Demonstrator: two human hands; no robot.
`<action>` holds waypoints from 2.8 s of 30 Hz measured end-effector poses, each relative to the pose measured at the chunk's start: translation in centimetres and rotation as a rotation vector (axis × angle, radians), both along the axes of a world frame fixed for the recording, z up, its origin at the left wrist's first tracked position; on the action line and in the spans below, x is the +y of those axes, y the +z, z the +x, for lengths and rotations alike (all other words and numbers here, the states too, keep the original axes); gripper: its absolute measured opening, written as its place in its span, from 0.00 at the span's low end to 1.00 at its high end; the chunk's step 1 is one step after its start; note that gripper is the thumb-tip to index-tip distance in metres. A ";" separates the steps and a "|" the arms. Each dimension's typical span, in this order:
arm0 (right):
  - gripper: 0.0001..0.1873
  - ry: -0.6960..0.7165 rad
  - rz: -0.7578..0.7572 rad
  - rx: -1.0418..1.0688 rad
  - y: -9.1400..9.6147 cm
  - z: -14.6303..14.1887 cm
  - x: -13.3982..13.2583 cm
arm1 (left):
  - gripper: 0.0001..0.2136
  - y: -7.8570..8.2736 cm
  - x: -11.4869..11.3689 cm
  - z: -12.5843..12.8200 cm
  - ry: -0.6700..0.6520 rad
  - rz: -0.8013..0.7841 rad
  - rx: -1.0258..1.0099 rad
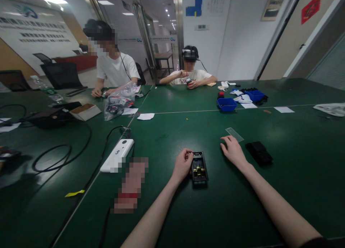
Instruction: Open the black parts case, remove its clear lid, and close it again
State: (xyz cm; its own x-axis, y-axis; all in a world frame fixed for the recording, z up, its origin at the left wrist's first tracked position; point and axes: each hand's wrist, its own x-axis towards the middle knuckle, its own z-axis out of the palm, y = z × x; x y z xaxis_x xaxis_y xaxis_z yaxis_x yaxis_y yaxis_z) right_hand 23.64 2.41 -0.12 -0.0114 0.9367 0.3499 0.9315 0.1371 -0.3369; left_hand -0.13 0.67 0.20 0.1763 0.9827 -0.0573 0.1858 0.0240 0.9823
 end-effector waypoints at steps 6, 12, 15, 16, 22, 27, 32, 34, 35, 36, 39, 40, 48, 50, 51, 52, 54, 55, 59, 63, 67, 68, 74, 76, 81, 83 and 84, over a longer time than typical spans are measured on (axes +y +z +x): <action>0.29 -0.134 -0.026 -0.269 -2.5 2.1 0.8 | 0.07 -0.4 0.1 0.0 0.014 0.029 0.009; 0.24 -0.066 -0.041 -0.361 -1.6 0.0 -0.1 | 0.08 0.0 0.0 0.0 0.006 0.016 -0.007; 0.20 0.008 -0.055 -0.360 -0.9 -1.9 -0.9 | 0.08 0.0 0.0 0.0 0.001 0.000 -0.011; 0.19 0.033 -0.061 -0.352 -0.7 -2.5 -1.2 | 0.08 0.0 0.0 0.0 -0.002 -0.005 -0.010; 0.12 0.160 -0.066 -0.249 0.1 -4.8 -2.4 | 0.09 0.0 0.0 -0.1 0.000 -0.004 -0.014; 0.18 0.155 -0.029 -0.166 -0.2 -5.0 -2.6 | 0.10 0.1 -0.1 -0.1 0.002 -0.012 -0.019; 0.19 0.208 -0.066 -0.194 0.1 -5.0 -2.5 | 0.09 0.0 0.0 -0.1 0.003 -0.003 -0.004; 0.19 0.225 -0.094 -0.241 0.5 -5.0 -2.5 | 0.09 0.0 0.0 -0.1 0.010 0.008 -0.001; 0.19 0.233 -0.110 -0.272 0.8 -5.1 -2.6 | 0.09 0.0 0.0 -0.1 0.010 0.013 0.001; 0.19 0.244 -0.125 -0.304 1.0 -5.1 -2.6 | 0.09 -0.1 0.0 -0.1 0.009 0.016 0.003; 0.20 0.262 -0.162 -0.361 1.6 -5.3 -2.7 | 0.09 0.0 0.0 -0.1 0.005 0.016 0.016; 0.21 0.253 -0.178 -0.355 1.7 -5.3 -2.8 | 0.08 -0.1 0.0 -0.1 0.003 0.015 0.018; 0.23 0.218 -0.272 0.138 2.9 -4.9 -2.7 | 0.09 -0.1 -0.1 -0.1 0.002 -0.007 -0.023; 0.21 0.207 -0.284 0.409 3.2 -4.9 -2.5 | 0.09 0.1 -0.1 -0.1 0.008 -0.008 -0.027; 0.19 0.193 -0.294 0.560 3.2 -4.9 -2.4 | 0.09 0.2 -0.1 0.0 0.011 -0.007 -0.028; 0.18 0.179 -0.308 0.716 3.2 -4.9 -2.3 | 0.09 0.3 -0.2 0.0 0.013 -0.006 -0.027; 0.16 0.172 -0.345 1.013 3.2 -5.2 -2.2 | 0.09 0.4 -0.2 0.0 0.015 -0.007 -0.026; 0.17 0.182 -0.361 1.140 3.1 -5.4 -2.2 | 0.09 0.5 -0.2 0.0 0.016 -0.007 -0.026; 0.25 0.272 -0.411 1.417 3.1 -6.7 -2.8 | 0.09 0.5 -0.2 0.0 0.015 0.010 -0.017; 0.26 0.367 -0.464 1.444 3.1 -8.3 -3.6 | 0.08 0.1 0.0 0.0 0.023 0.033 -0.024; 0.23 0.386 -0.465 1.416 2.7 -9.0 -3.7 | 0.10 0.0 0.0 0.1 0.011 0.031 -0.031; 0.23 0.384 -0.466 1.413 2.5 -9.0 -3.7 | 0.10 0.0 0.0 0.1 0.010 0.029 -0.029; 0.21 0.399 -0.477 1.344 2.0 -8.8 -3.6 | 0.09 -0.1 0.1 0.1 0.016 0.028 -0.011; 0.20 0.411 -0.479 1.316 1.9 -8.8 -3.6 | 0.09 -0.2 0.1 0.0 0.015 0.034 -0.016; 0.19 0.423 -0.473 1.238 2.3 -8.7 -3.7 | 0.09 0.0 0.0 0.1 -0.002 0.022 -0.023; 0.18 0.419 -0.455 1.162 2.7 -8.6 -3.7 | 0.09 0.1 0.0 0.0 -0.002 0.026 -0.023; 0.18 0.413 -0.439 1.111 2.8 -8.5 -3.7 | 0.09 0.1 0.0 0.0 -0.001 0.028 -0.019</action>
State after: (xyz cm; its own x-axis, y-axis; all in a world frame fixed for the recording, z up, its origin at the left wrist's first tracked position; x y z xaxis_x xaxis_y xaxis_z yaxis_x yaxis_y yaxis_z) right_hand 15.16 -1.31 2.69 -0.2306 0.9728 0.0195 0.0326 0.0277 -0.9991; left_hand -0.08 0.66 0.33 0.1779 0.9837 -0.0262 0.1669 -0.0039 0.9860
